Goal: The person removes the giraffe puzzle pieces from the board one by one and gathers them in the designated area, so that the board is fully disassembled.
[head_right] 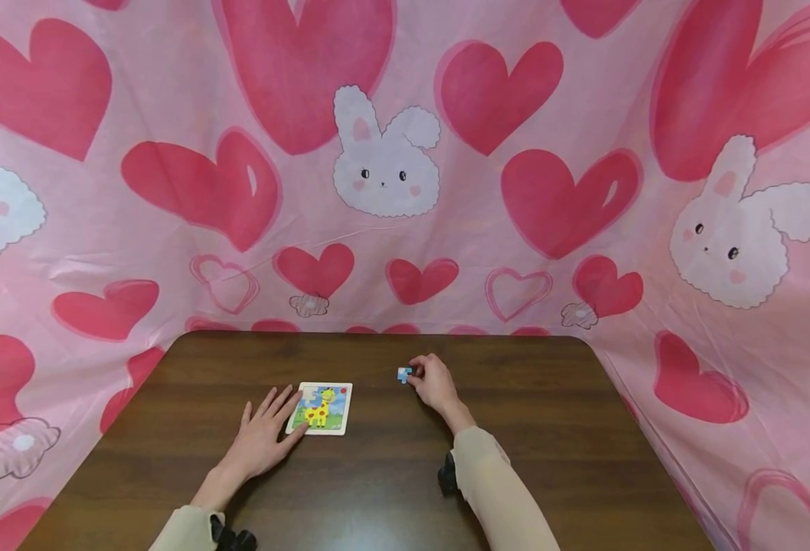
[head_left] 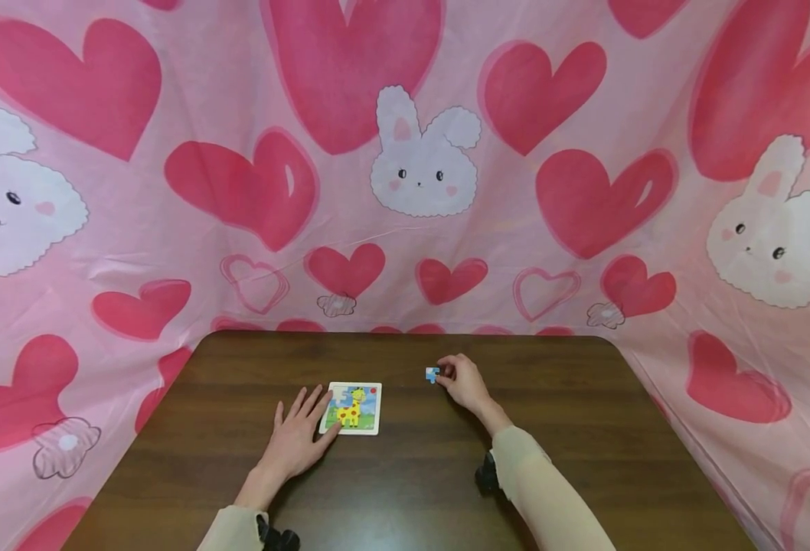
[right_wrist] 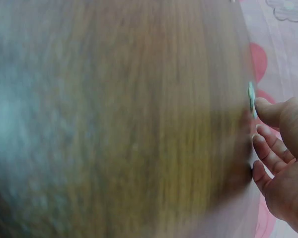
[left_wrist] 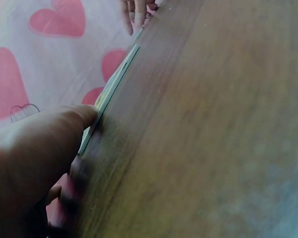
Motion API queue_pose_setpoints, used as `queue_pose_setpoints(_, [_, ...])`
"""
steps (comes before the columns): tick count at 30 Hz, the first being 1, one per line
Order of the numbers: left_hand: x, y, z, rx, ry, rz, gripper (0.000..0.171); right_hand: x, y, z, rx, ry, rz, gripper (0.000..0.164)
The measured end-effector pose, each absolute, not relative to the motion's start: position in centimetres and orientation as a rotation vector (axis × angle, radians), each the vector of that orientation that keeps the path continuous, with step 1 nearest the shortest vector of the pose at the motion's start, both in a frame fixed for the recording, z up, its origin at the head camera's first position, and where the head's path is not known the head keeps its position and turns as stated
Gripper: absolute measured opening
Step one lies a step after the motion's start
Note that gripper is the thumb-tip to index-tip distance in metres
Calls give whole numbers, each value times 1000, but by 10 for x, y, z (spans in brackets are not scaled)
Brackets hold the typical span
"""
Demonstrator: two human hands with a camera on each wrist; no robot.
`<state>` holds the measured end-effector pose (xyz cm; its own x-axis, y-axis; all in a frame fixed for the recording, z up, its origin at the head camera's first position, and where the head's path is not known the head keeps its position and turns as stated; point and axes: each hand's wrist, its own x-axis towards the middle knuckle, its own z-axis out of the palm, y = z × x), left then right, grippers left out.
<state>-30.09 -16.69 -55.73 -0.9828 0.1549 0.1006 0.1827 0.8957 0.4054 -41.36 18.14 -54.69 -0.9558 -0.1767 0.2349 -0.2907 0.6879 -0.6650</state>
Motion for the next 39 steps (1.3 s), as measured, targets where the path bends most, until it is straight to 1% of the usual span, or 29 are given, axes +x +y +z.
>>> queue_pose_setpoints(10, [-301,-169,-559,-261,-3027,-649,76,-406,152,-537,532,-2688,1224,25])
queue_pose_setpoints(23, [-302,-169,-561,-268,-2997,-629,76,-392,111,-530,795,-2772,1307,37])
queue_pose_setpoints(28, [-302,-170,-560,-268,-3015,-627,76,-389,96,-527,914,-2784,1300,32])
queue_pose_setpoints(31, [-302,-169,-560,-273,-3022,-626,77,-408,88,-559,969,-2768,1209,31])
queue_pose_setpoints(35, [-302,-169,-559,-284,-3015,-620,76,-431,76,-598,996,-2744,1093,36])
queue_pose_setpoints(36, [-302,-169,-559,-286,-3013,-619,75,-424,73,-590,1008,-2736,1033,38])
queue_pose_setpoints(39, [-302,-168,-559,-291,-3008,-610,75,-417,66,-583,1033,-2706,1005,36])
